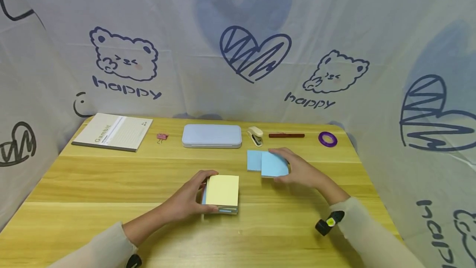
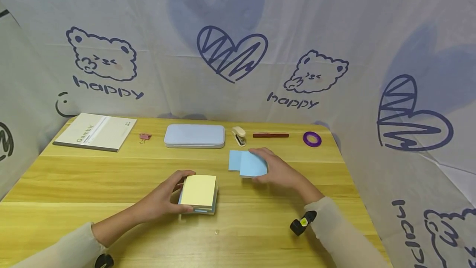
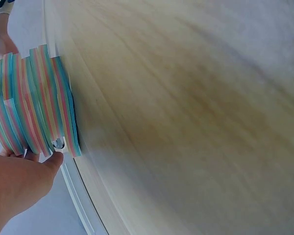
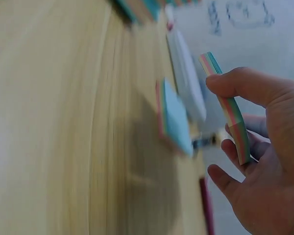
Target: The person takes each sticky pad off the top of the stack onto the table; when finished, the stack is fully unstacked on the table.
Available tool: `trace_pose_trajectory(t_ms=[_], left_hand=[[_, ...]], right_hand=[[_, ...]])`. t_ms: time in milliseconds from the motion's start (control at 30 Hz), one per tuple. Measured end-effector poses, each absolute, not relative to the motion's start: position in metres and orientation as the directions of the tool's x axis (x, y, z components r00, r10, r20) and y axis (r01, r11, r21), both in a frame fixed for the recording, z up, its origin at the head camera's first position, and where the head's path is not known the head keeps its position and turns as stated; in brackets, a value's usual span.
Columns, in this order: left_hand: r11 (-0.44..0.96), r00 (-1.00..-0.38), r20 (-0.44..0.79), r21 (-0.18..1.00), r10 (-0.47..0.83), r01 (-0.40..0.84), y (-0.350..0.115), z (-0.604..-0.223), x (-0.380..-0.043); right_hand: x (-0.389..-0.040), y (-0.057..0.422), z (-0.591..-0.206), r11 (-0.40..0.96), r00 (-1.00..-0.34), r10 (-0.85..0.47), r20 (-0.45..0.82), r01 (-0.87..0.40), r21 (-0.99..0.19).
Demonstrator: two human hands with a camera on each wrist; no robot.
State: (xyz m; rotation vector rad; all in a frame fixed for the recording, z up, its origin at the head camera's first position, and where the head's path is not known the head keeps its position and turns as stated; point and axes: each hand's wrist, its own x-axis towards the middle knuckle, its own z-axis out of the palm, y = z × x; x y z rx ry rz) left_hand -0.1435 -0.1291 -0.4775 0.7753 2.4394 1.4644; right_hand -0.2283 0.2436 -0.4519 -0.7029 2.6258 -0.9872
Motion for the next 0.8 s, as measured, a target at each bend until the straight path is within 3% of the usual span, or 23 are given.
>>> trace_pose_trajectory(t_ms=[233,500,800], left_hand=[[0.371,-0.843,0.096,0.867,0.529,0.331,-0.129,-0.478,-0.144],[0.378,-0.846,0.087,0.867,0.527,0.325,-0.129,-0.479,-0.145],[0.381,-0.846,0.081,0.867,0.527,0.321,-0.129,-0.478,-0.145]], right_hand=[[-0.254,0.275,-0.472,0.732,-0.892,-0.428,-0.144,-0.249,-0.635],[-0.267,0.291,-0.49,0.731,-0.9,-0.381,-0.213,-0.152,-0.666],[-0.27,0.293,-0.495,0.722,-0.888,-0.392,-0.239,-0.136,-0.678]])
